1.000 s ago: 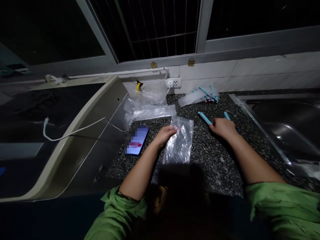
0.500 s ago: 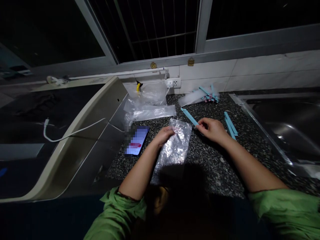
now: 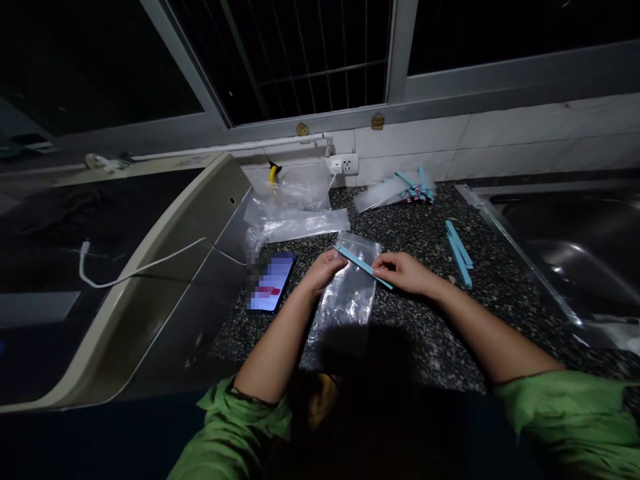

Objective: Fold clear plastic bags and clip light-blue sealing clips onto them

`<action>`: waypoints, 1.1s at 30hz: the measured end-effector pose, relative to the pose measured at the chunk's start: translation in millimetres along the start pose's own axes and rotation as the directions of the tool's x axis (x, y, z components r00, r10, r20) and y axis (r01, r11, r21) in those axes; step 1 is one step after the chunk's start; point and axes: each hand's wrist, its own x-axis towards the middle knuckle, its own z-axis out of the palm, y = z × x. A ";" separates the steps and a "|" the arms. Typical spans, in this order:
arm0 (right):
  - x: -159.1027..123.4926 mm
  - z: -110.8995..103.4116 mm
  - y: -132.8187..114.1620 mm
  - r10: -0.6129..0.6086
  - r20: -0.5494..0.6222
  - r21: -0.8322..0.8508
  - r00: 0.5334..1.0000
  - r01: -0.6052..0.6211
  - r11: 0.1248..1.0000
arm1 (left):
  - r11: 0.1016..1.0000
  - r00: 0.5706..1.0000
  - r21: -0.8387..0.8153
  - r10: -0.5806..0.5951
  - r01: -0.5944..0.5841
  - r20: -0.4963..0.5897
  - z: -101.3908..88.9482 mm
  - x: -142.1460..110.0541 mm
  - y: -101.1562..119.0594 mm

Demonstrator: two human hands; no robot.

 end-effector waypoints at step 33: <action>-2.7 12.9 0.9 -0.135 -0.212 -0.328 0.968 0.059 0.943 | 0.995 0.993 -0.039 0.085 -0.088 -0.083 0.4 0.8 -0.6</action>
